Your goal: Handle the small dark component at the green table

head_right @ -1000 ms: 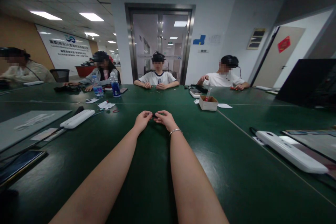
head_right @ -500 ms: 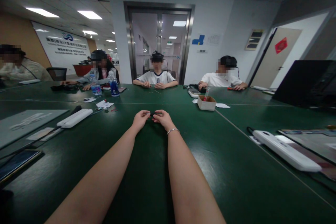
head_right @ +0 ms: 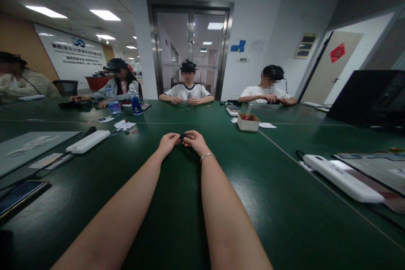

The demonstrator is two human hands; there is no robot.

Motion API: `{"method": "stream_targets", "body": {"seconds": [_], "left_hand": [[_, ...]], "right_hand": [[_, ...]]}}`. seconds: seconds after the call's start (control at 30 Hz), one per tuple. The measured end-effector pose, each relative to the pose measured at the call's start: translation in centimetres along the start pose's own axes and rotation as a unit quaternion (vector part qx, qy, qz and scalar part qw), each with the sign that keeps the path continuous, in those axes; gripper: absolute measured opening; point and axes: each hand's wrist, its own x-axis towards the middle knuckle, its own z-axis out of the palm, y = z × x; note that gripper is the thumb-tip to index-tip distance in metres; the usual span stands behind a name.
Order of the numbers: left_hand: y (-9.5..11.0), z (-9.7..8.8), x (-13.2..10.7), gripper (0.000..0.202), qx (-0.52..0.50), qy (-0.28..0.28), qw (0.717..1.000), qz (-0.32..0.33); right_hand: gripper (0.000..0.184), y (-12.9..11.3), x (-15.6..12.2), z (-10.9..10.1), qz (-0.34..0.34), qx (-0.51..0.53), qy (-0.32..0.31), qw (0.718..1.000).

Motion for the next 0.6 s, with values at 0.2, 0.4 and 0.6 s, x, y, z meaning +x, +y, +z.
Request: {"method": "stream_targets", "body": {"seconds": [0.2,0.4,0.6], "left_hand": [[0.37,0.02,-0.24,0.019,0.01,-0.003,1.0,-0.01],[0.26,-0.15,-0.29,0.023,0.038,-0.006,0.999,0.002],[0.62,-0.26,-0.59,0.024,0.054,0.009,0.998,0.018]], "right_hand": [[0.027,-0.05,-0.09,-0.07,0.001,0.004,-0.008,1.0],[0.025,-0.13,-0.11,-0.16,0.006,0.006,-0.015,1.0],[0.011,-0.4,0.0,0.13,0.03,-0.001,0.011,0.999]]}}
